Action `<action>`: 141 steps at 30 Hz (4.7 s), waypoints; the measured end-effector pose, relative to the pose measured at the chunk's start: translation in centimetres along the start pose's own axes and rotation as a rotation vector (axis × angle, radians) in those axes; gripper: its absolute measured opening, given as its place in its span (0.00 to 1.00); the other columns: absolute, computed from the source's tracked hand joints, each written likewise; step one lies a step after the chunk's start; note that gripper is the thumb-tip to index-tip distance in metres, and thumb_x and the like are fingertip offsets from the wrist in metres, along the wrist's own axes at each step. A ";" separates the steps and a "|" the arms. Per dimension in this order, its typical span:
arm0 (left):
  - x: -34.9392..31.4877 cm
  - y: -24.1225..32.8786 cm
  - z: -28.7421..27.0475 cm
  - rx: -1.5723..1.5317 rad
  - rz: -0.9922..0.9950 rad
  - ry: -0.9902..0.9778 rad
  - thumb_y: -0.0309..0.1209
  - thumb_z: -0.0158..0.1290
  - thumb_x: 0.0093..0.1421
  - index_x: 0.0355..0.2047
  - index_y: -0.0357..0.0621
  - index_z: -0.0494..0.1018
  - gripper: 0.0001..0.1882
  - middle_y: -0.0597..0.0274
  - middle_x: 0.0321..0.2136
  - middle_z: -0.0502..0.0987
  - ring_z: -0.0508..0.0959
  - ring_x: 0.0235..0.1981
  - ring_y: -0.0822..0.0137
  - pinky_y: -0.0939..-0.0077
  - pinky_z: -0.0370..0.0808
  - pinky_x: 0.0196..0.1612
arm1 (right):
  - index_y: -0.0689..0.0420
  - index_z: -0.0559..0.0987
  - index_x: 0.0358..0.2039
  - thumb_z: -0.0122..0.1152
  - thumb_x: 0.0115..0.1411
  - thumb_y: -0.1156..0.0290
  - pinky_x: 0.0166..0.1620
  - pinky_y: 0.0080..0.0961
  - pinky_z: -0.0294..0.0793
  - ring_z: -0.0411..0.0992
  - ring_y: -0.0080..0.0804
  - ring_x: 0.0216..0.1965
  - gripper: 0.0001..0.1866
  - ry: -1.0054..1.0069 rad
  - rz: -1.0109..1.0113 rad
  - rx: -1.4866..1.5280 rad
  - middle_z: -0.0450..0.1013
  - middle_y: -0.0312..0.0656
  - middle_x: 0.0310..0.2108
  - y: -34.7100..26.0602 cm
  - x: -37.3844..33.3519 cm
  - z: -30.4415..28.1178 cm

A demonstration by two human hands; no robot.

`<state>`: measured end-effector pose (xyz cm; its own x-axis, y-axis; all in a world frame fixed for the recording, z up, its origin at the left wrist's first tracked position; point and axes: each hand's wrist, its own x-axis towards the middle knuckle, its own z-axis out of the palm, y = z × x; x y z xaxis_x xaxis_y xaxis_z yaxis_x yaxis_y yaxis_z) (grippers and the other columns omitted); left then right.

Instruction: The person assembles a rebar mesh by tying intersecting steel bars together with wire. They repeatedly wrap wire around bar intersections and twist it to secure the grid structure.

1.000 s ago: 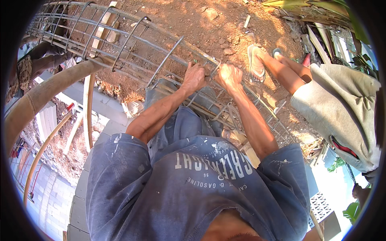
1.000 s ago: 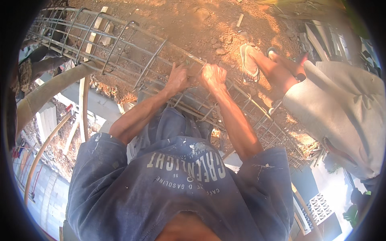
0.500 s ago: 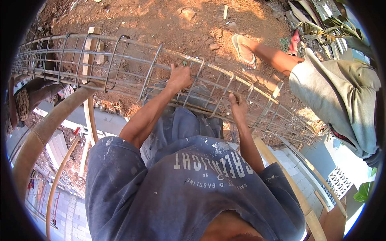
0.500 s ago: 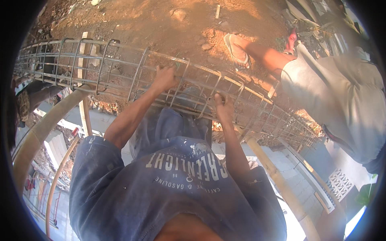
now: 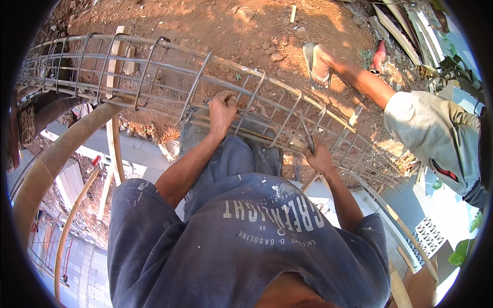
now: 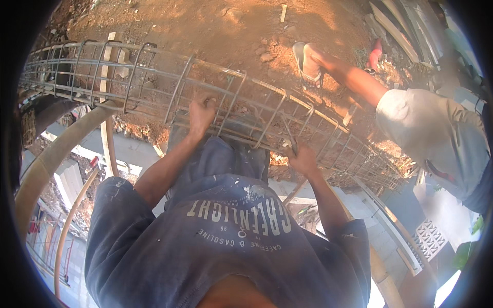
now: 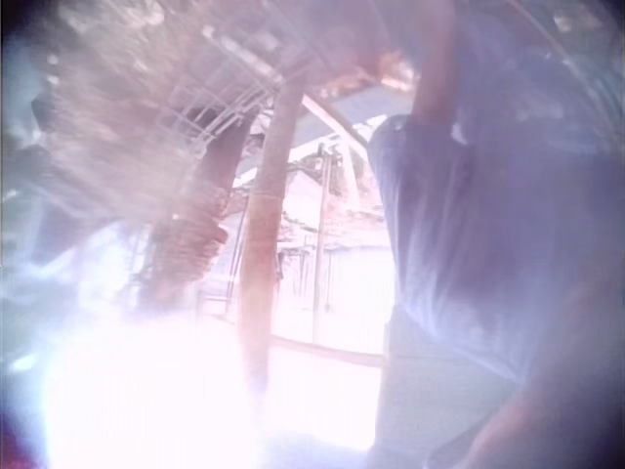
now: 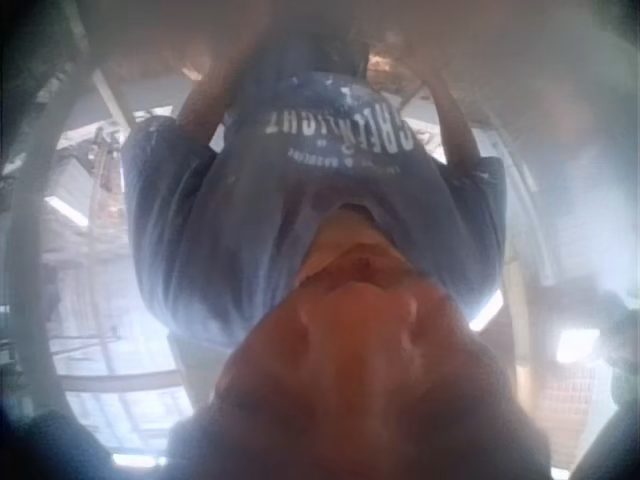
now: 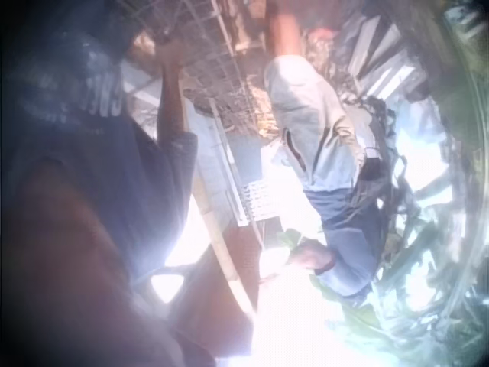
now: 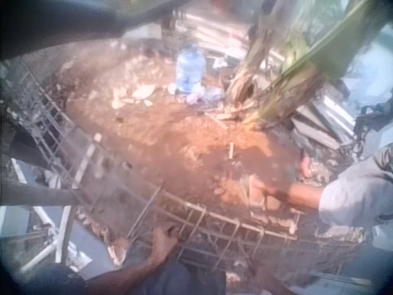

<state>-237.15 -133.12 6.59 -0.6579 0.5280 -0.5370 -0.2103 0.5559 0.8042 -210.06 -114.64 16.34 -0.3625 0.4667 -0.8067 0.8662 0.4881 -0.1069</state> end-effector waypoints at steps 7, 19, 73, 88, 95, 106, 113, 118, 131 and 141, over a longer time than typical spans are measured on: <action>0.8 -4.2 5.0 -0.601 -0.316 -0.061 0.26 0.48 0.59 0.43 0.30 0.75 0.14 0.51 0.31 0.79 0.79 0.29 0.60 0.67 0.74 0.33 | 0.57 0.59 0.66 0.52 0.50 0.73 0.63 0.38 0.62 0.62 0.52 0.62 0.39 -0.251 -0.110 -0.094 0.63 0.59 0.60 -8.8 5.5 -5.8; 2.8 -5.2 8.2 -0.946 -0.435 -0.126 0.23 0.50 0.59 0.36 0.33 0.76 0.08 0.54 0.32 0.79 0.77 0.27 0.67 0.73 0.72 0.25 | 0.50 0.58 0.66 0.53 0.55 0.70 0.44 0.34 0.73 0.75 0.37 0.35 0.37 -0.426 -0.046 -0.470 0.72 0.51 0.49 -15.5 7.5 -9.5; -6.2 -0.8 7.0 -0.290 0.137 0.452 0.15 0.47 0.49 0.44 0.28 0.69 0.19 0.40 0.41 0.72 0.75 0.44 0.46 0.55 0.73 0.47 | 0.58 0.75 0.38 0.55 0.66 0.60 0.26 0.23 0.71 0.72 0.25 0.23 0.13 -0.717 0.135 0.035 0.73 0.34 0.26 -14.0 10.4 -9.9; 2.7 4.3 11.7 0.191 0.375 0.175 0.38 0.57 0.42 0.20 0.50 0.79 0.08 0.58 0.20 0.78 0.78 0.30 0.60 0.57 0.63 0.49 | 0.59 0.68 0.50 0.64 0.50 0.71 0.45 0.44 0.75 0.77 0.54 0.39 0.26 -0.003 -0.503 -1.356 0.75 0.56 0.36 -20.3 6.1 -12.5; 5.1 5.5 13.3 0.132 0.236 0.277 0.31 0.55 0.48 0.21 0.48 0.77 0.03 0.58 0.22 0.76 0.75 0.28 0.61 0.60 0.64 0.43 | 0.57 0.71 0.39 0.57 0.52 0.74 0.39 0.46 0.73 0.74 0.55 0.36 0.13 -0.284 -0.658 -1.247 0.74 0.54 0.30 -21.2 12.6 -16.0; -6.3 -3.9 5.0 0.216 0.513 0.222 0.28 0.54 0.53 0.47 0.42 0.74 0.18 0.48 0.53 0.69 0.63 0.61 0.46 0.48 0.59 0.63 | 0.63 0.68 0.47 0.51 0.64 0.62 0.41 0.43 0.76 0.75 0.54 0.34 0.18 -0.261 -0.236 -0.819 0.75 0.58 0.29 -16.7 6.2 -11.8; -2.2 -5.8 -3.4 0.617 0.708 -0.028 0.35 0.57 0.54 0.47 0.42 0.75 0.20 0.48 0.52 0.70 0.62 0.62 0.47 0.50 0.56 0.65 | 0.66 0.68 0.43 0.54 0.60 0.69 0.43 0.47 0.75 0.76 0.57 0.37 0.15 -0.141 -0.380 -0.808 0.75 0.59 0.29 -12.3 6.5 -10.0; 3.7 -3.4 -1.1 0.790 0.786 -0.049 0.35 0.54 0.56 0.45 0.46 0.77 0.16 0.53 0.47 0.73 0.67 0.56 0.54 0.52 0.59 0.61 | 0.62 0.70 0.41 0.57 0.53 0.75 0.40 0.46 0.75 0.77 0.54 0.37 0.15 0.024 -0.333 -0.830 0.76 0.58 0.30 -11.9 6.1 -7.8; 7.0 -6.4 0.6 0.725 0.864 -0.087 0.29 0.52 0.51 0.39 0.52 0.79 0.14 0.62 0.36 0.74 0.71 0.42 0.60 0.59 0.61 0.44 | 0.61 0.68 0.56 0.51 0.57 0.76 0.48 0.47 0.74 0.72 0.58 0.49 0.24 0.004 -0.255 -0.868 0.68 0.63 0.50 -13.3 4.8 -9.1; 7.2 -5.9 -0.1 0.718 0.868 -0.125 0.30 0.54 0.51 0.38 0.52 0.79 0.12 0.63 0.34 0.73 0.71 0.42 0.60 0.59 0.61 0.44 | 0.60 0.60 0.60 0.53 0.55 0.79 0.51 0.44 0.70 0.70 0.53 0.50 0.31 -0.025 -0.266 -0.913 0.67 0.56 0.46 -13.6 4.5 -8.9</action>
<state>-240.73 -132.66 -1.95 -0.2933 0.9529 0.0773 0.7725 0.1886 0.6063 -226.53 -112.66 19.31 -0.4928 0.2464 -0.8345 0.1492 0.9688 0.1980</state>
